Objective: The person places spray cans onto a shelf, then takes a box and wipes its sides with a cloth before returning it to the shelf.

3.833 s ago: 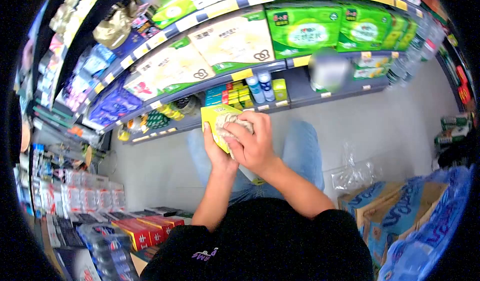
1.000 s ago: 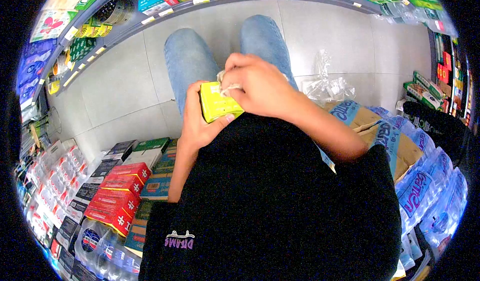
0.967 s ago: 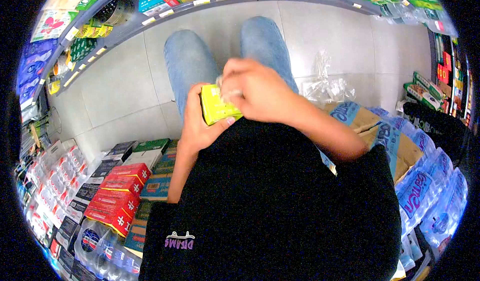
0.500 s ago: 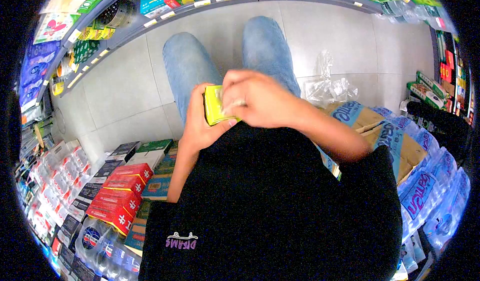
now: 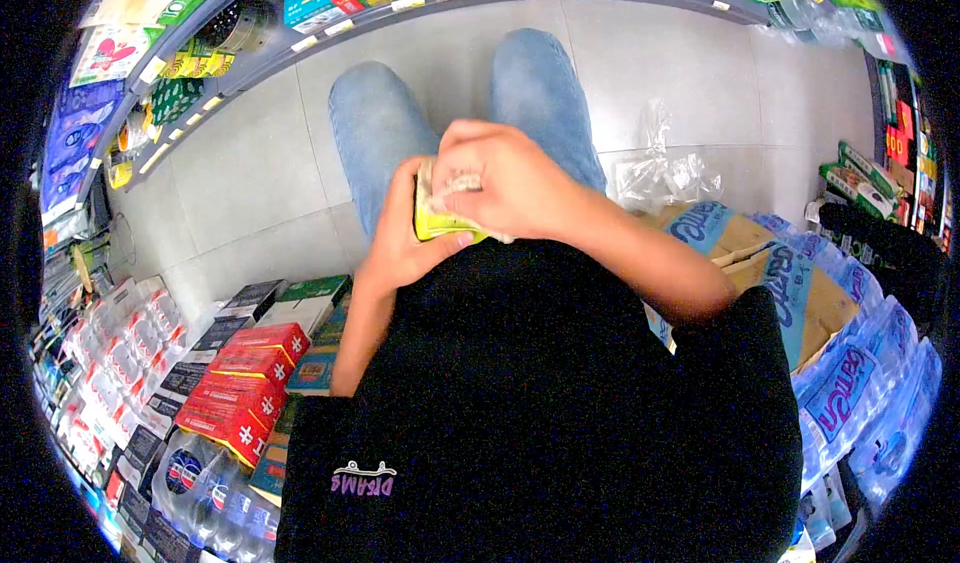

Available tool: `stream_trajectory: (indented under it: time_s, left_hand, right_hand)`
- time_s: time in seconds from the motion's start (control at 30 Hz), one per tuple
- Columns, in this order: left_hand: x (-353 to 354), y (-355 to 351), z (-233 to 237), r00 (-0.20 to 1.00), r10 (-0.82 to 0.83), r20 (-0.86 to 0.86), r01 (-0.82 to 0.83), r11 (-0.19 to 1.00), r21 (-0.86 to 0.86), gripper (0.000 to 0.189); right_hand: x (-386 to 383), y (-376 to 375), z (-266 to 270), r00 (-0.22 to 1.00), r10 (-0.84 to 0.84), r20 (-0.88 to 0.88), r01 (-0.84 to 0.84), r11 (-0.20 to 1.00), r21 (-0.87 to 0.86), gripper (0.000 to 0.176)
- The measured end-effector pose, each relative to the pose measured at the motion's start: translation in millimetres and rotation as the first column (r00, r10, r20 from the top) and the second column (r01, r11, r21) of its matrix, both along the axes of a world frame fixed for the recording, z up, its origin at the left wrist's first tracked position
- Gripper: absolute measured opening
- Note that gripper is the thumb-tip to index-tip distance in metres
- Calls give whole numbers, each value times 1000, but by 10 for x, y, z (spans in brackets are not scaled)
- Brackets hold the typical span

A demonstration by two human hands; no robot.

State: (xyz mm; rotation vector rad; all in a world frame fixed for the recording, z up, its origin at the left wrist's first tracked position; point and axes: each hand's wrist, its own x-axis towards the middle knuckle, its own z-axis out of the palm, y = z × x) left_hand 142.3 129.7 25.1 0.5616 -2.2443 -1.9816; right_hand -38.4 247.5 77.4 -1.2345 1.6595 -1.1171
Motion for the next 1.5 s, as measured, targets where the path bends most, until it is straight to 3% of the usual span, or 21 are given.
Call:
stream_trajectory:
  time_s: [0.03,0.13,0.2,0.37,0.47,0.6,0.63,0.73,0.77,0.87,0.9,0.93,1.03,1.17,1.27,1.5]
  left_hand:
    - [1,1,-44,999,3,-34,-4,1000,-21,85]
    - [14,-11,-7,998,-21,-65,16,997,-81,84]
    - [2,-42,15,998,-24,-55,19,997,-79,83]
    - [108,-21,-15,996,23,-83,-21,1000,22,83]
    - [209,-22,-45,984,106,-140,-91,990,110,85]
    - [312,-63,-32,985,123,-125,-104,983,149,87]
    - [317,-47,-26,978,149,-148,-121,976,184,87]
    - [302,-60,49,967,166,-194,-142,981,130,88]
    - [302,-75,60,966,165,-200,-145,983,110,88]
    - [288,-138,97,961,161,-225,-149,986,73,90]
    - [301,-150,132,959,166,-228,-154,986,71,90]
    - [295,-165,159,958,166,-235,-154,986,71,91]
    - [213,-172,244,942,175,-285,-157,984,84,91]
    - [160,-187,243,944,144,-295,-134,989,56,90]
    - [134,-138,254,951,146,-273,-126,988,92,89]
    - [84,-84,193,958,104,-267,-91,994,62,90]
  right_hand:
    - [-13,-39,-51,994,-91,-62,91,996,9,14]
    - [-40,-24,-122,997,-74,39,76,996,-50,14]
    - [33,22,80,983,109,148,-104,994,-42,13]
    - [-198,180,39,984,171,-59,-163,980,117,11]
    - [-341,297,139,983,177,-46,-164,966,197,11]
    - [-410,337,152,973,-142,183,113,980,161,37]
    - [-443,358,141,979,-96,182,63,982,176,50]
    - [-383,370,193,983,-33,180,11,993,122,54]
    - [-365,367,182,984,4,177,-17,997,75,46]
    - [-331,348,-88,709,-28,705,216,960,-179,35]
    - [-281,270,-15,445,-35,895,346,928,-135,35]
    - [-297,242,-65,333,-39,942,389,916,-99,31]
    - [-309,59,-30,-98,382,919,382,867,-319,20]
    - [-347,-59,144,-262,561,785,366,811,-457,20]
    - [-380,-98,238,-210,622,754,338,770,-541,13]
    - [-423,-63,380,-205,642,739,344,754,-559,14]
